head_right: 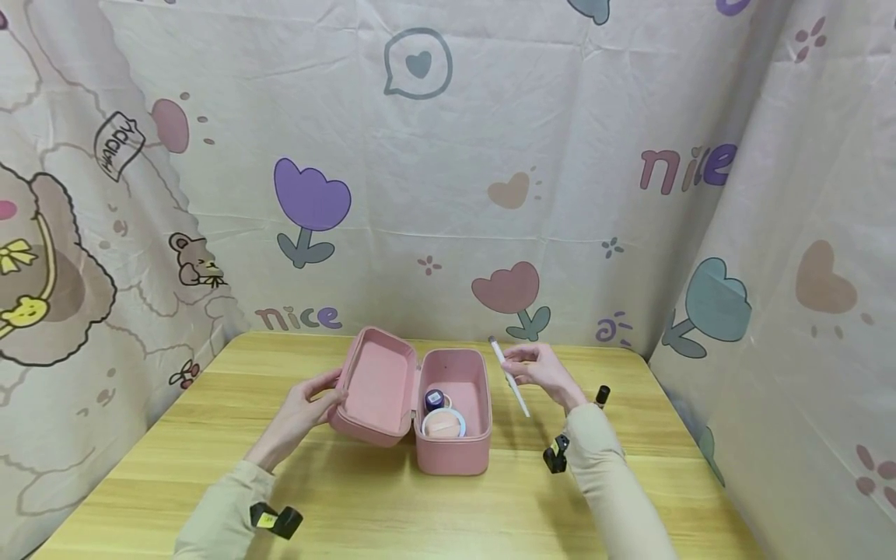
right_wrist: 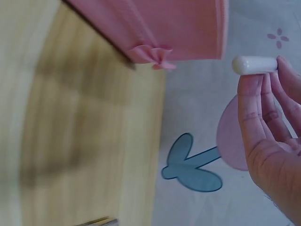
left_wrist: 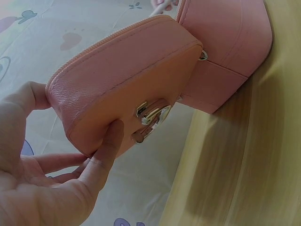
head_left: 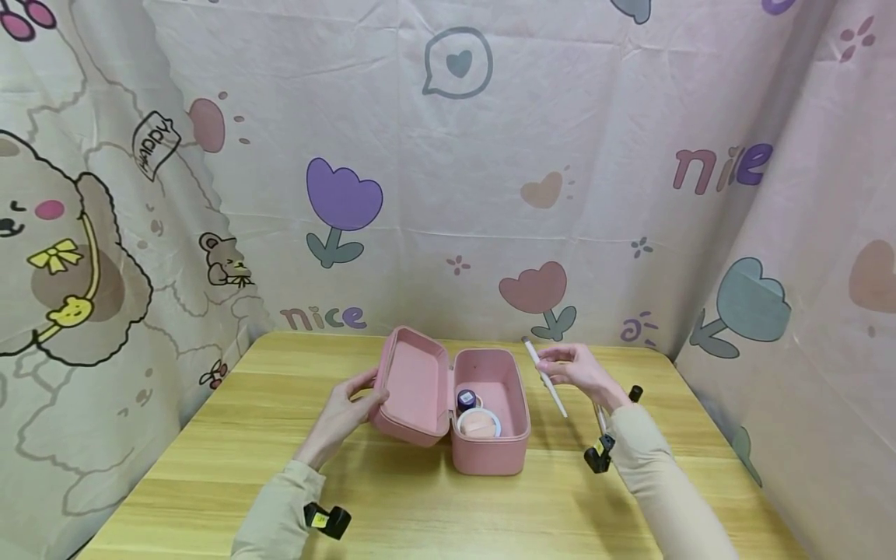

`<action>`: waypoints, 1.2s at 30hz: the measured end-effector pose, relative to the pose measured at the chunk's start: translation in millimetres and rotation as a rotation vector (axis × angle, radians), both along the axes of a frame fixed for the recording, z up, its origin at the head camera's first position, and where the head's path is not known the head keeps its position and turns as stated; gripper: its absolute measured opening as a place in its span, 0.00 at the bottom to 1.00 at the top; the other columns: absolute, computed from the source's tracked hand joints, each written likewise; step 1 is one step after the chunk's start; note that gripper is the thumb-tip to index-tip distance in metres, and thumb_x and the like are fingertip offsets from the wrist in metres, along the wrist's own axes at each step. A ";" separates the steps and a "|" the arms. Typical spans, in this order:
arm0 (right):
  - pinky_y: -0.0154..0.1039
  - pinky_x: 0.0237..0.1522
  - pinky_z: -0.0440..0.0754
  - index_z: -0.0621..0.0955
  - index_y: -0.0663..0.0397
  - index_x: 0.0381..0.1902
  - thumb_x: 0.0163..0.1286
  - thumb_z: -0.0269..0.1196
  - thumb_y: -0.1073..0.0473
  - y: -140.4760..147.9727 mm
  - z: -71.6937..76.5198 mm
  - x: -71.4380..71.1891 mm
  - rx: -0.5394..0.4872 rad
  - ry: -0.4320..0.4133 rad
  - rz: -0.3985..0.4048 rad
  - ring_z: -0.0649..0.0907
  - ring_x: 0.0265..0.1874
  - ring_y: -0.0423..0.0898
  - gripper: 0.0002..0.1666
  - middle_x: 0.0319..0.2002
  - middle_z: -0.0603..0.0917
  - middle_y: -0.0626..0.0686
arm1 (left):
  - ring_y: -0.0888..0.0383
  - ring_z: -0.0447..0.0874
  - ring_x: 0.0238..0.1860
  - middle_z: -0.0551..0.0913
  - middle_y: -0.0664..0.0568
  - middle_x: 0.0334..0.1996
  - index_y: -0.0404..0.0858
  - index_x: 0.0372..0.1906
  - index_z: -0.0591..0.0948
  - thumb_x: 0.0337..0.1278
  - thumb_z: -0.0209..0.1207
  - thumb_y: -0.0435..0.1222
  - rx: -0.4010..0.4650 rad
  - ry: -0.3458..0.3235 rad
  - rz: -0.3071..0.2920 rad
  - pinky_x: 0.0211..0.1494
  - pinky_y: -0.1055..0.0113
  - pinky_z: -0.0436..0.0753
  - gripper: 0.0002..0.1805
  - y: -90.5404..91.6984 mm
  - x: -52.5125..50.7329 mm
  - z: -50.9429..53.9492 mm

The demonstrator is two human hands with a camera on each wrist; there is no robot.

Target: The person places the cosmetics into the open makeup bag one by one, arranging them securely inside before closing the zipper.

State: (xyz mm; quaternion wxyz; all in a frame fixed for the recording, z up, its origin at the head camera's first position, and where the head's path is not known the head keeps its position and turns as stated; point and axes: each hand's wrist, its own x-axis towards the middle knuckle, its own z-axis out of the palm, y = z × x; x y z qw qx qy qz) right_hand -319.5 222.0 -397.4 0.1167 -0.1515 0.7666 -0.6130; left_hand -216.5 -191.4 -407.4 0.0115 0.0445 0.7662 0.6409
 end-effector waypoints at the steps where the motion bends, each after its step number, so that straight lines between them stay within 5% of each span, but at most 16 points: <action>1: 0.33 0.43 0.87 0.71 0.81 0.61 0.71 0.61 0.67 -1.7 3.1 -1.8 -0.003 0.000 0.013 0.86 0.38 0.38 0.26 0.38 0.87 0.47 | 0.49 0.84 0.56 0.69 0.33 0.69 0.30 0.75 0.63 0.69 0.58 0.36 -0.001 0.000 -0.001 0.48 0.73 0.83 0.34 -0.1 -0.1 0.0; 16: 0.44 0.48 0.88 0.71 0.82 0.60 0.71 0.60 0.69 -27.8 32.2 -23.5 0.027 -0.045 0.130 0.87 0.36 0.43 0.25 0.34 0.86 0.46 | 0.61 0.84 0.47 0.69 0.31 0.66 0.28 0.74 0.64 0.68 0.58 0.34 0.021 0.005 -0.002 0.46 0.74 0.83 0.33 1.4 -4.9 -1.5; 23: 0.39 0.44 0.89 0.72 0.81 0.61 0.70 0.60 0.71 -48.6 32.3 -29.6 0.057 -0.056 0.146 0.86 0.36 0.43 0.25 0.35 0.87 0.48 | 0.64 0.83 0.43 0.70 0.31 0.66 0.28 0.73 0.66 0.68 0.57 0.33 0.032 0.006 0.026 0.45 0.74 0.84 0.31 0.3 -8.0 -1.6; 36: 0.40 0.39 0.90 0.75 0.80 0.57 0.68 0.60 0.73 -79.2 22.2 -32.6 0.099 -0.062 0.115 0.85 0.30 0.40 0.21 0.34 0.87 0.51 | 0.54 0.82 0.54 0.71 0.29 0.68 0.27 0.73 0.66 0.71 0.53 0.34 -0.018 0.010 -0.005 0.48 0.75 0.83 0.29 -7.5 -20.4 7.5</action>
